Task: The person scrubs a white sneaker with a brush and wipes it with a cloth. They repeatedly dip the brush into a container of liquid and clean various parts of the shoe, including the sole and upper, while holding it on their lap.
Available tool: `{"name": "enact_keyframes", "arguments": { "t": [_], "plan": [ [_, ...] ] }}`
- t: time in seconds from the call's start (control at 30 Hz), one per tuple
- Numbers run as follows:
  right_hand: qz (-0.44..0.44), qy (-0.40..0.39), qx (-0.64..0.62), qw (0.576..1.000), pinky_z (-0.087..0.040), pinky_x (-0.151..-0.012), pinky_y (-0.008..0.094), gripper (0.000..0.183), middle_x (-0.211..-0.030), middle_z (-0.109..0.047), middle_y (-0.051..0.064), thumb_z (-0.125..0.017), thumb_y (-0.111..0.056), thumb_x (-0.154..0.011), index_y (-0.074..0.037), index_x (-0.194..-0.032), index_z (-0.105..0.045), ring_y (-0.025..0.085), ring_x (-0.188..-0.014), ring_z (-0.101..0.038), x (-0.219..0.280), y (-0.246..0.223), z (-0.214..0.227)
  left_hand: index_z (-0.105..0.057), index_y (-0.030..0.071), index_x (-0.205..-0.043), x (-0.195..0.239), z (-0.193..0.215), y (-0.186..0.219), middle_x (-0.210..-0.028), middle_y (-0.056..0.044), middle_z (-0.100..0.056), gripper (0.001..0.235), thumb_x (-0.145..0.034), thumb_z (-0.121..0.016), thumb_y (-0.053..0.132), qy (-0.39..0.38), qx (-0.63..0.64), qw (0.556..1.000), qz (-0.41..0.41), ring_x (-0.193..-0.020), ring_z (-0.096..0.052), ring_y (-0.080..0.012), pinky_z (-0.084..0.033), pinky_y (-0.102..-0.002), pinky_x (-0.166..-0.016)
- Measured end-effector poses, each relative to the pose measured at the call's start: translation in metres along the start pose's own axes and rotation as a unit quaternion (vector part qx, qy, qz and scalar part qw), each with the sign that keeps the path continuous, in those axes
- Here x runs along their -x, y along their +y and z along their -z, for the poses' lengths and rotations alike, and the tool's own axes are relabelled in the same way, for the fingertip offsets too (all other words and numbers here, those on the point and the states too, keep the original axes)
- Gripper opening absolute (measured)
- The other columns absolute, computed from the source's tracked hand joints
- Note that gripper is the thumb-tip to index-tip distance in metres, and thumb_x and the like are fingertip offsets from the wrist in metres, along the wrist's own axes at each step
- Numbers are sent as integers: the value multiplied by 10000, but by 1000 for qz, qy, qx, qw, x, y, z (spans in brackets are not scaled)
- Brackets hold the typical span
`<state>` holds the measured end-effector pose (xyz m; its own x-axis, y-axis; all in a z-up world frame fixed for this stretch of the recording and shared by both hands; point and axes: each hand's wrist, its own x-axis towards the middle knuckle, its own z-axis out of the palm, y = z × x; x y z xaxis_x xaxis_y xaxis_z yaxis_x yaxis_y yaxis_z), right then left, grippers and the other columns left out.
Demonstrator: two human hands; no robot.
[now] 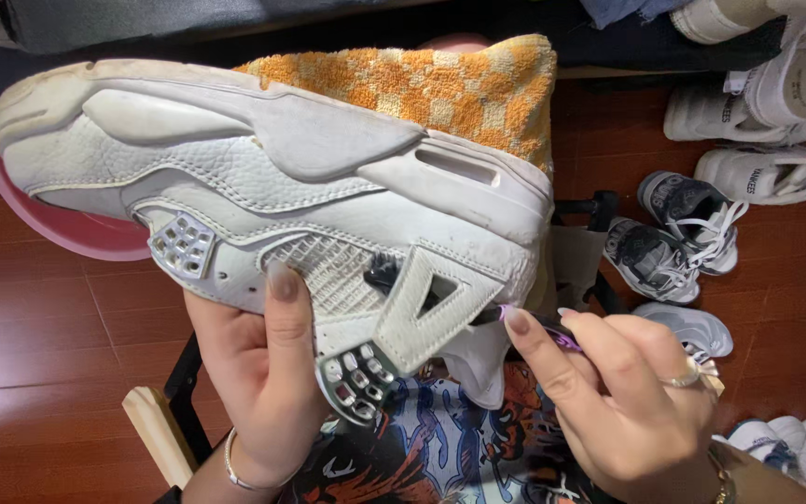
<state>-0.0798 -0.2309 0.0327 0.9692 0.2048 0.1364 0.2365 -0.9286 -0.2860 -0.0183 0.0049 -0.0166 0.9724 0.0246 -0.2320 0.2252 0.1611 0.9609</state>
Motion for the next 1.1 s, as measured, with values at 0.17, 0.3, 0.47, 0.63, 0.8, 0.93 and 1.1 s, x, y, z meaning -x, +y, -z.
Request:
{"name": "enact_keyframes", "arguments": {
  "t": [0.17,0.3,0.47,0.63,0.8,0.93,1.1],
  "plan": [
    [-21,-63,-13,998,-541,-673,386,534,-890,-641,101,-702,70,-669,-70,-1177,-779,249,-739,-625,9,13,16,-302,-37,-1522,-4,-6,4,-1463,-186,-542,439,-1135,-492,48,5,61,998,14,-1263,-591,-163,-497,-331,-1097],
    [-60,-85,-10,994,-555,-694,411,567,-890,-653,139,-689,58,-604,-47,-1156,-763,276,-734,-639,13,5,19,-287,-35,-1518,-4,-2,3,-1476,-179,-524,405,-1170,-483,31,-29,72,997,-3,-1310,-565,-152,-456,-314,-1154],
    [22,-51,-27,998,-549,-663,412,540,-888,-637,177,-706,76,-641,24,-1177,-743,295,-746,-645,-6,3,6,-304,-37,-1519,-2,0,1,-1475,-166,-520,379,-1192,-489,18,-48,30,998,-23,-1259,-529,-131,-439,-290,-1161],
    [-51,-56,10,997,-538,-662,415,542,-890,-638,147,-709,90,-638,-3,-1169,-766,290,-745,-634,14,17,15,-307,-38,-1509,-5,-6,3,-1465,-164,-531,368,-1192,-484,18,-38,59,998,-7,-1258,-547,-134,-452,-295,-1152],
    [-26,-72,36,996,-558,-684,422,544,-908,-641,161,-711,76,-627,10,-1165,-757,311,-755,-648,11,7,19,-300,-37,-1517,-3,-1,5,-1418,-149,-514,368,-1205,-488,14,-60,45,997,-15,-1245,-532,-125,-424,-277,-1116],
    [-5,-54,36,998,-536,-705,388,498,-944,-643,113,-779,63,-735,-29,-1224,-754,267,-797,-647,3,5,12,-285,-41,-1522,-9,-3,8,-1429,-164,-530,390,-1192,-485,16,-47,48,998,-12,-1237,-558,-140,-467,-298,-1129],
    [-51,-54,79,994,-567,-728,426,545,-916,-648,152,-710,121,-644,11,-1176,-763,313,-775,-657,17,7,19,-260,-46,-1545,-11,-13,13,-1459,-185,-533,473,-1130,-478,14,-9,35,999,-5,-1269,-570,-146,-464,-298,-1148]
  ]
}}
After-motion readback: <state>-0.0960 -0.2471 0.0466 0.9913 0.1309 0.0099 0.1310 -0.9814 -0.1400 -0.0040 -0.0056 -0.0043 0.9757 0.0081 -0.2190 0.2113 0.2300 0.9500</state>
